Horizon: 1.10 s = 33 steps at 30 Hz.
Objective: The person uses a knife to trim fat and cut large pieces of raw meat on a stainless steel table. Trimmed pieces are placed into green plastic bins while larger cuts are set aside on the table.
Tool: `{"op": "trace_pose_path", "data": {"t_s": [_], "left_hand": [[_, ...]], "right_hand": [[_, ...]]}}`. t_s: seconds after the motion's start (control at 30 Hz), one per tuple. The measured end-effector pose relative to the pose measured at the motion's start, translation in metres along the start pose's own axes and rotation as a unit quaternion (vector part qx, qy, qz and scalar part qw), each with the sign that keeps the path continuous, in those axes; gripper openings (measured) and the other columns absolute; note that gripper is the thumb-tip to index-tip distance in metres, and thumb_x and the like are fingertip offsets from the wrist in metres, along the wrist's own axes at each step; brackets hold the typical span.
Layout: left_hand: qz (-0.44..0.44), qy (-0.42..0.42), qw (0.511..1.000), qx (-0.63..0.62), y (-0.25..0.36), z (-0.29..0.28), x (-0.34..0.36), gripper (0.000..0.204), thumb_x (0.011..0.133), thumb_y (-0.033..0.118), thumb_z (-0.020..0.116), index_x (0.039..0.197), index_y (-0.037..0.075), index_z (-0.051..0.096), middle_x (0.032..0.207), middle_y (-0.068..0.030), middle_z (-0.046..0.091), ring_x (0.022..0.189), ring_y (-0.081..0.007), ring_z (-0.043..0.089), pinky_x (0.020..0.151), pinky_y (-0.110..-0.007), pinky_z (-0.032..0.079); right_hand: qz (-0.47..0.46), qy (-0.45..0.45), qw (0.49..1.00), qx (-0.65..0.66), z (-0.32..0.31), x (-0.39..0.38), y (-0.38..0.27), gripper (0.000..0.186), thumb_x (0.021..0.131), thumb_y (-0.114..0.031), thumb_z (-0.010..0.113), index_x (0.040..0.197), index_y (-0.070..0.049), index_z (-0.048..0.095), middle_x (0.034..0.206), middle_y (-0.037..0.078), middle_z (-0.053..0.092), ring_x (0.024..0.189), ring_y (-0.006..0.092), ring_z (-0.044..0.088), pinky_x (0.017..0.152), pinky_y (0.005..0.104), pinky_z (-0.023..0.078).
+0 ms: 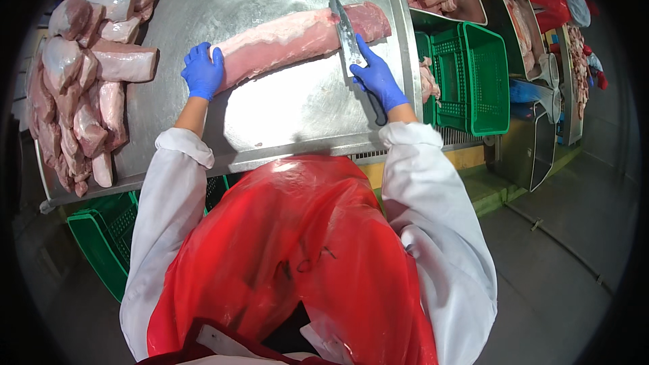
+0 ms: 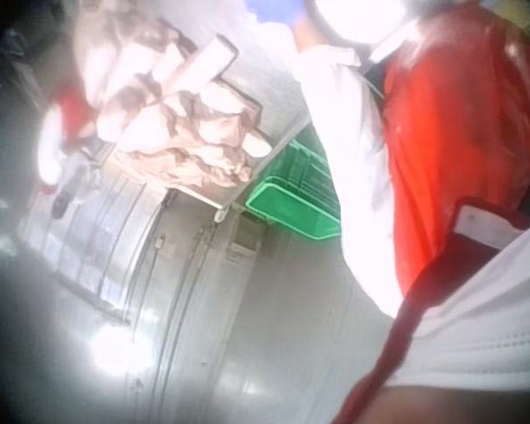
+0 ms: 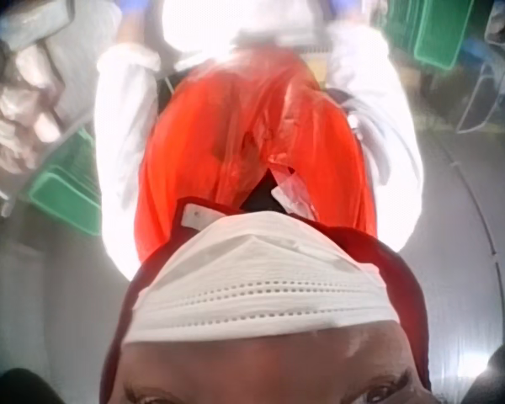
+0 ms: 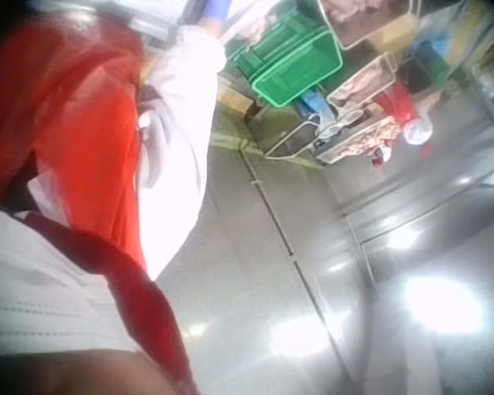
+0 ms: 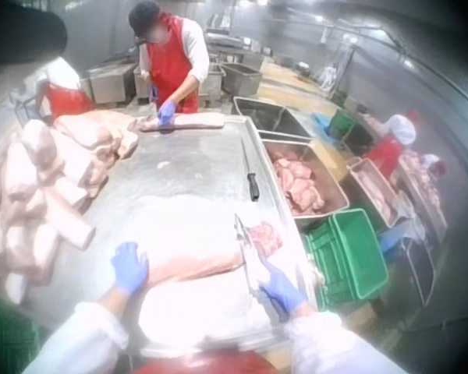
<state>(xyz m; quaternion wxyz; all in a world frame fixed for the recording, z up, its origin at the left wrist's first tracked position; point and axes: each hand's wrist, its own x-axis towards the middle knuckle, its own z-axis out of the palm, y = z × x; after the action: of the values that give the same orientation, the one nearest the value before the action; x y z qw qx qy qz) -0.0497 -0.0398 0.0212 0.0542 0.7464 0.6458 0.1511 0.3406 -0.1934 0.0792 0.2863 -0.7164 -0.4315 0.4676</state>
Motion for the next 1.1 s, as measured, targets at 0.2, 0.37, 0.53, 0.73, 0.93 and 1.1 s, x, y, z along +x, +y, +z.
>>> {"op": "trace_pose_path", "data": {"t_s": [0.2,0.37,0.53,0.73,0.93,1.1], "left_hand": [[0.023,-0.023,0.999,-0.005,-0.001,0.001,0.001,0.041,0.093,0.044,0.05,0.121,0.015,0.058,0.121,-0.0113,0.058,0.117,-0.0321,0.052,0.087,-0.056,0.042],[0.009,-0.031,0.999,-0.005,-0.006,-0.003,-0.001,0.043,0.093,0.045,0.051,0.122,0.015,0.058,0.122,-0.0114,0.058,0.117,-0.0323,0.052,0.088,-0.056,0.042],[0.023,-0.019,1.0,-0.008,-0.004,0.0,0.0,0.044,0.092,0.046,0.051,0.122,0.015,0.058,0.123,-0.0112,0.057,0.117,-0.0323,0.052,0.089,-0.056,0.043],[0.015,-0.036,0.999,0.006,-0.006,0.001,0.0,0.043,0.093,0.045,0.05,0.122,0.015,0.059,0.124,-0.0106,0.057,0.118,-0.0322,0.052,0.088,-0.057,0.043],[0.032,-0.049,0.998,0.008,-0.011,0.002,0.005,0.042,0.094,0.044,0.048,0.123,0.015,0.059,0.125,-0.0105,0.057,0.117,-0.0325,0.053,0.089,-0.056,0.043],[0.041,-0.048,0.998,0.017,-0.011,0.006,0.008,0.042,0.094,0.044,0.048,0.123,0.015,0.058,0.125,-0.0111,0.057,0.116,-0.0333,0.053,0.089,-0.057,0.043]], "right_hand": [[-0.098,0.145,0.972,-0.158,0.006,0.095,0.004,0.074,0.086,-0.02,0.062,0.153,-0.024,0.031,0.106,0.022,0.069,0.094,0.0303,0.069,0.085,0.0375,0.052],[-0.11,0.121,0.966,-0.198,-0.001,0.082,0.0,0.073,0.085,-0.021,0.059,0.153,-0.025,0.032,0.105,0.023,0.069,0.093,0.0333,0.069,0.084,0.0387,0.053],[-0.041,0.128,0.981,-0.14,-0.026,0.065,-0.017,0.074,0.083,-0.019,0.06,0.152,-0.023,0.034,0.093,0.02,0.07,0.076,0.0267,0.068,0.071,0.0354,0.055],[0.012,0.047,0.99,-0.131,-0.015,0.03,-0.005,0.073,0.088,-0.016,0.061,0.154,-0.026,0.031,0.089,0.02,0.069,0.069,0.022,0.068,0.068,0.0351,0.055],[-0.012,0.058,0.994,-0.091,-0.005,0.033,-0.017,0.077,0.085,-0.009,0.062,0.154,-0.023,0.032,0.09,0.013,0.069,0.066,0.0149,0.064,0.065,0.0313,0.054],[-0.109,0.065,0.992,-0.017,0.004,0.034,0.005,0.076,0.087,-0.005,0.061,0.155,-0.014,0.029,0.095,0.01,0.07,0.064,0.0119,0.061,0.057,0.0275,0.051]]}}
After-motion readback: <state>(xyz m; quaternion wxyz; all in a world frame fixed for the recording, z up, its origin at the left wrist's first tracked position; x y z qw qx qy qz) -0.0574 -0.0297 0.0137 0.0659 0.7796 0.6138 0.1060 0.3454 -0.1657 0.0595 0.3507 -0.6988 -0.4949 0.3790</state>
